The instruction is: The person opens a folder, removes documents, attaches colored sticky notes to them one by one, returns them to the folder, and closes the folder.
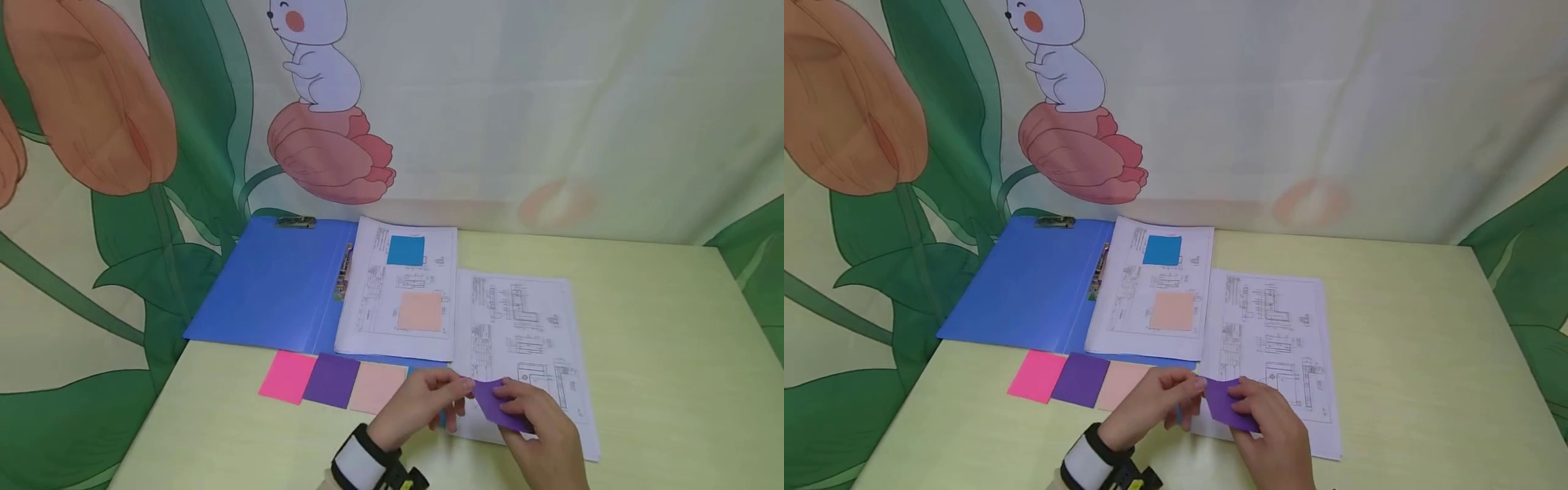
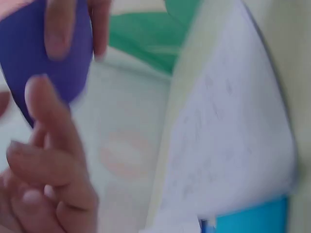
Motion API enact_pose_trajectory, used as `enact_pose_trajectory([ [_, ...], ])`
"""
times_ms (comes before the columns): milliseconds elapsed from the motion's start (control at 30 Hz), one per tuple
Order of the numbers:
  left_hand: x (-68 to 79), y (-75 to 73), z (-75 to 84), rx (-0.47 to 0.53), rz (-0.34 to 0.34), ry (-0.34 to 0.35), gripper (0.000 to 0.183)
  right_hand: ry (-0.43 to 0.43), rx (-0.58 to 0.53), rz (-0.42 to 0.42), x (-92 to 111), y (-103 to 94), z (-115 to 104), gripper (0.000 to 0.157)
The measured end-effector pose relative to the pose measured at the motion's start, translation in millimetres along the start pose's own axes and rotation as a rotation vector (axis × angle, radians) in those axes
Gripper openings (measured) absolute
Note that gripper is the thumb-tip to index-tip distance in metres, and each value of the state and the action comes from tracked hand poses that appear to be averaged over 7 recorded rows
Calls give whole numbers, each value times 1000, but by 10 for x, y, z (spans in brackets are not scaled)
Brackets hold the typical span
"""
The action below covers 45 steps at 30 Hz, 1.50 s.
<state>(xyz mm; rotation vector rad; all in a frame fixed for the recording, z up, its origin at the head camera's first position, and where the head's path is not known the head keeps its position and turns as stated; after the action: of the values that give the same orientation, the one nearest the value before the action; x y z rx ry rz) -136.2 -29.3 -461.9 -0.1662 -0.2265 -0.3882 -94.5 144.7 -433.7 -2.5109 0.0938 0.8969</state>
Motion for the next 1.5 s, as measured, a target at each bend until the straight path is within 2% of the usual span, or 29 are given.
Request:
enact_pose_trajectory([
  [67,-109,70,55,66,-1,17,24,-17,28,-113,-62,6,52,20],
  [100,-174,72,70,42,12,29,20,5,22,-147,-98,-6,105,24],
  [133,-250,67,77,6,27,41,18,63,-7,-186,-142,-21,190,31],
  [233,-518,49,84,-136,51,65,16,363,-55,-295,-311,-50,586,56],
  [333,-823,55,116,-287,73,54,20,636,-62,-316,-534,-45,1086,51],
  [400,-1035,63,116,-473,111,33,30,730,-34,-313,-698,-31,1395,44],
  [500,-1348,109,40,-933,143,13,63,780,-12,-278,-918,-10,1761,40],
  [567,-1504,133,-35,-1263,123,-2,86,796,19,-292,-1035,49,1938,39],
  [600,-1562,151,-75,-1382,96,-1,93,799,47,-317,-1071,85,2006,39],
  [667,-1625,186,-137,-1515,32,-1,102,793,96,-365,-1110,161,2104,36],
  [733,-1625,212,-135,-1574,-8,-1,103,796,130,-406,-1117,234,2163,33],
  [800,-1608,227,-95,-1590,-17,5,99,785,163,-426,-1125,281,2195,31],
  [1000,-1565,250,78,-1608,-14,21,89,790,207,-399,-1228,284,2213,28],
  [1133,-1554,280,96,-1621,-28,16,85,820,212,-414,-1229,291,2211,28],
  [1500,-1569,298,121,-1654,-28,-16,84,815,238,-444,-1264,332,2289,25],
])
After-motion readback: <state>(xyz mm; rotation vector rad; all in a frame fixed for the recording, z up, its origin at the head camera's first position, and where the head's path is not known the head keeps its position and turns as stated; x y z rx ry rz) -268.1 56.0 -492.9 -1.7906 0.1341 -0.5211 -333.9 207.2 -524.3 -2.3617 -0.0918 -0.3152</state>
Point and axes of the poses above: each hand's wrist, its own x-axis away from the middle knuckle, its own y-axis out of the palm, z = x × y, the point moved 5 cm from there along -x, towards the middle knuckle, and after that the axes turned 2 degrees about -x, right-handed, at the moved point
